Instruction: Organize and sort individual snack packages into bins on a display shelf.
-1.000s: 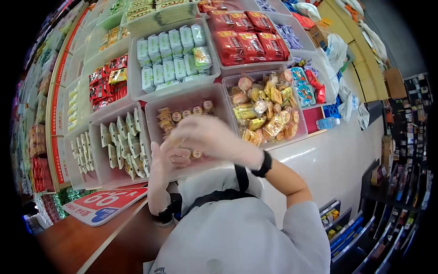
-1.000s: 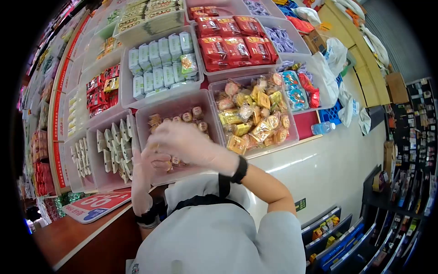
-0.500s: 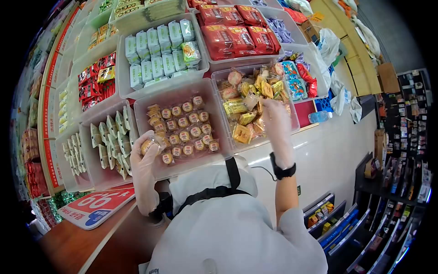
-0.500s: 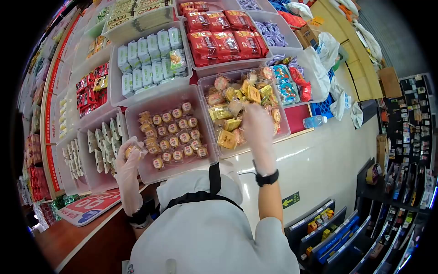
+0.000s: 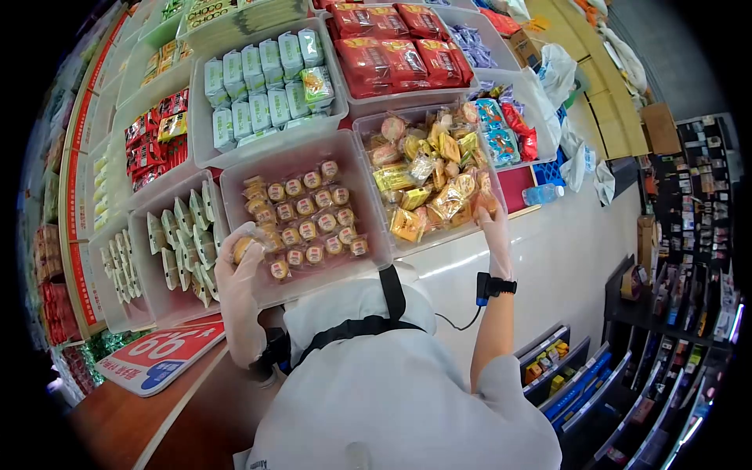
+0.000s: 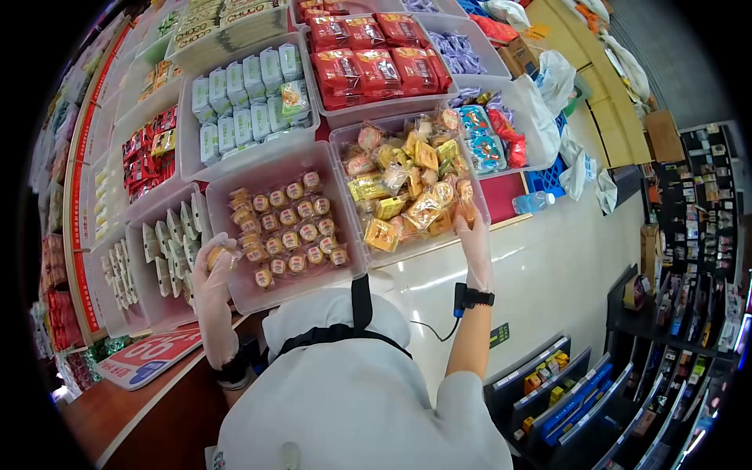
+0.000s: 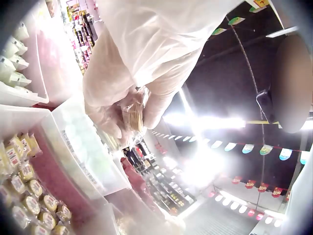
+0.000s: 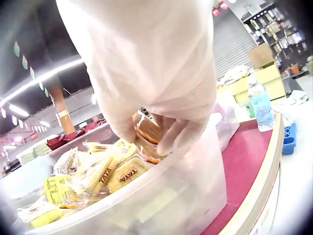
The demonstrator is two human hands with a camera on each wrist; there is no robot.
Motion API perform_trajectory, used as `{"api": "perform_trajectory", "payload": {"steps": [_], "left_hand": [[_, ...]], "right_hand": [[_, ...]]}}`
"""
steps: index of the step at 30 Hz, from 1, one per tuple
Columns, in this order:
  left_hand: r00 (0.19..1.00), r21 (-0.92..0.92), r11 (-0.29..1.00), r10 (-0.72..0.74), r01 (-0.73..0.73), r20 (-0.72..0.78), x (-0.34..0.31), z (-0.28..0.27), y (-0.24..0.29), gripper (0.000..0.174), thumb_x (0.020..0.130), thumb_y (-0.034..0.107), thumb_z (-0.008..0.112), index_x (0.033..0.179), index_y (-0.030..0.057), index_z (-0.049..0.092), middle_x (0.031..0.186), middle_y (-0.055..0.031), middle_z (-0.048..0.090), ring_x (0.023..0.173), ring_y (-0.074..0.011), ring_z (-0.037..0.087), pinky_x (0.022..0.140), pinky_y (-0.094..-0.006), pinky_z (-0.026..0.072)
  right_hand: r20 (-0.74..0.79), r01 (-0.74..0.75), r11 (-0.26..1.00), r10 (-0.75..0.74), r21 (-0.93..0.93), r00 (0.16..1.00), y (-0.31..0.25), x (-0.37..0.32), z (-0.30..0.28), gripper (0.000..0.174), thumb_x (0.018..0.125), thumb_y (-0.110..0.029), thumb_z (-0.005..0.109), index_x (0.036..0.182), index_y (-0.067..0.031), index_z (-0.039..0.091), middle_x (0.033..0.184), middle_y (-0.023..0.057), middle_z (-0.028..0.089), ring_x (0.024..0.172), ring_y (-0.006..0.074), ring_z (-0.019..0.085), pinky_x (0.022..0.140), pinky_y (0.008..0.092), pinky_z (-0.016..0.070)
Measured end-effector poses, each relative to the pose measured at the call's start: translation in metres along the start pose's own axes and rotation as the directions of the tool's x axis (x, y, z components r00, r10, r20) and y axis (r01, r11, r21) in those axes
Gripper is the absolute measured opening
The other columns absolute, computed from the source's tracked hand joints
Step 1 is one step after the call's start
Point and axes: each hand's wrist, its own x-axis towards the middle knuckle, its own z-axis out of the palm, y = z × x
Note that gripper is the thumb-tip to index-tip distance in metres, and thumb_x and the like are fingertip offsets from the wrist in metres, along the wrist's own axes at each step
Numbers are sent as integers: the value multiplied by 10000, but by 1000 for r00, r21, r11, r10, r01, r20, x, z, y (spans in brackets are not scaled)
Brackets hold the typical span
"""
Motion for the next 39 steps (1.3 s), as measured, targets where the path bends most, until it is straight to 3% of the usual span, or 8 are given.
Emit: {"api": "perform_trajectory", "payload": {"steps": [13, 19, 21, 24, 30, 35, 37, 39], "left_hand": [[1000, -15, 1000, 20, -20, 23, -1, 0, -1, 284, 882, 49, 599, 1162, 6, 583, 980, -39, 614, 892, -93, 537, 822, -235, 420], [998, 43, 999, 23, -26, 63, 2, -7, -9, 313, 919, 92, 578, 1209, -20, 549, 1042, -73, 621, 961, -129, 574, 883, -250, 440], [998, 42, 999, 26, -29, 64, 2, -7, -9, 310, 919, 92, 578, 1208, -16, 552, 1040, -72, 622, 965, -129, 573, 883, -250, 440], [998, 52, 998, 25, -28, 57, 1, -6, -7, 309, 917, 95, 581, 1206, -11, 556, 1035, -72, 623, 970, -129, 573, 885, -253, 439], [998, 22, 999, 38, -40, 54, 4, -10, -7, 317, 909, 101, 590, 1204, -10, 557, 1037, -75, 621, 971, -137, 574, 887, -265, 440], [998, 40, 999, 34, -37, 55, 5, -13, -10, 312, 907, 92, 588, 1201, -8, 560, 1038, -74, 617, 967, -148, 574, 885, -276, 442], [996, 13, 999, 45, -46, 81, 5, -14, -11, 309, 907, 92, 588, 1198, -8, 561, 1038, -73, 614, 965, -150, 574, 886, -277, 441], [997, 6, 999, 43, -43, 66, 4, -11, -7, 308, 909, 93, 586, 1199, -6, 560, 1043, -73, 611, 968, -150, 573, 889, -275, 439]], "right_hand": [[-119, 25, 953, 11, 300, 993, -10, -3, -8, 383, 878, -43, 587, 1232, 78, 503, 1053, 109, 637, 941, 177, 622, 813, 292, 512], [-163, 233, 972, -229, 2, 960, 13, 12, -1, 491, 836, -120, 643, 1257, 73, 479, 1055, 163, 646, 936, 257, 639, 818, 348, 508], [-166, 396, 757, -545, -520, 822, 6, 8, 7, 554, 808, -126, 651, 1289, 60, 449, 1075, 198, 639, 965, 333, 630, 853, 383, 495], [-271, 298, 704, -575, -645, 772, -3, 8, 22, 595, 784, -126, 659, 1300, 54, 423, 1084, 227, 624, 1009, 372, 607, 867, 402, 486], [-311, 54, 959, -143, -278, 939, -88, -16, 14, 573, 810, -254, 657, 1284, -13, 444, 1025, 232, 652, 978, 369, 631, 832, 411, 494], [-250, 246, 885, -361, -395, 898, -139, 7, 12, 520, 828, -237, 665, 1292, -86, 483, 1049, 182, 661, 964, 346, 636, 822, 394, 496], [-188, 650, 610, -778, -453, 599, -156, 25, 22, 481, 801, -130, 685, 1259, -128, 540, 1086, 144, 647, 978, 328, 619, 837, 393, 484], [-99, 648, 513, -820, -563, 563, -178, 32, 32, 470, 788, -105, 694, 1237, -136, 560, 1117, 131, 629, 1003, 321, 598, 856, 386, 471]]}}
